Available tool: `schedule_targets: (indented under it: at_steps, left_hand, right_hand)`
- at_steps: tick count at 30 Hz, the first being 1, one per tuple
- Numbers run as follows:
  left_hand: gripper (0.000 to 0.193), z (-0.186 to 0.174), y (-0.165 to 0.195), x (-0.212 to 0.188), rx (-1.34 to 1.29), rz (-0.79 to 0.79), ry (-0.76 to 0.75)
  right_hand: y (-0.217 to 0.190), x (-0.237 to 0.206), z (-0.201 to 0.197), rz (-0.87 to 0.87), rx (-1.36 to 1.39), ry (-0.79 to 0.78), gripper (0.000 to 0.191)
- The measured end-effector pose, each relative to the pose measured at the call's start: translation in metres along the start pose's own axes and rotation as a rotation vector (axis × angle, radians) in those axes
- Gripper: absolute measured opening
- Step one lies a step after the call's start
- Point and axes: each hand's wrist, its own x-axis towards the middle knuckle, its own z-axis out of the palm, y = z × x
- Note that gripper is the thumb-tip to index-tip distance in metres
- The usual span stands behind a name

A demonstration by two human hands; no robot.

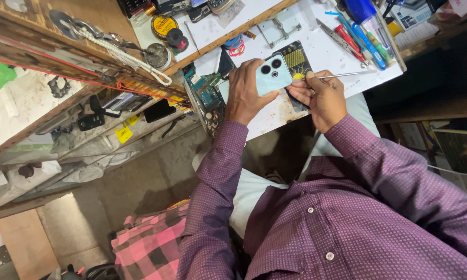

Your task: The person sits at a repair bench and pries open the back cover of a smartphone using a thin metal tool, working the tool along the edge to separate the cover. They remove the back cover and then use a screwdriver to unscrew components from the exposed phone interior.

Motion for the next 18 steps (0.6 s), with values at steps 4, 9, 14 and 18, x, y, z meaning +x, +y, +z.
schedule_targets:
  at_steps: [4,9,14,18]
  left_hand:
    - [0.081,0.001,0.002,0.003,-0.004,-0.071,0.036]
    - [0.080,0.000,0.005,0.005,0.011,-0.105,0.108]
    - [0.079,0.003,0.008,0.001,0.045,-0.125,0.150]
    - [0.079,0.001,0.005,-0.001,0.035,-0.108,0.079]
  right_hand:
    - [0.009,0.002,0.002,-0.088,0.022,0.025,0.013]
    - [0.004,0.014,0.001,-0.173,-0.122,-0.018,0.015]
    - [-0.004,0.019,0.001,-0.212,-0.246,-0.071,0.014]
    - [-0.015,0.022,-0.008,-0.182,-0.369,-0.159,0.015]
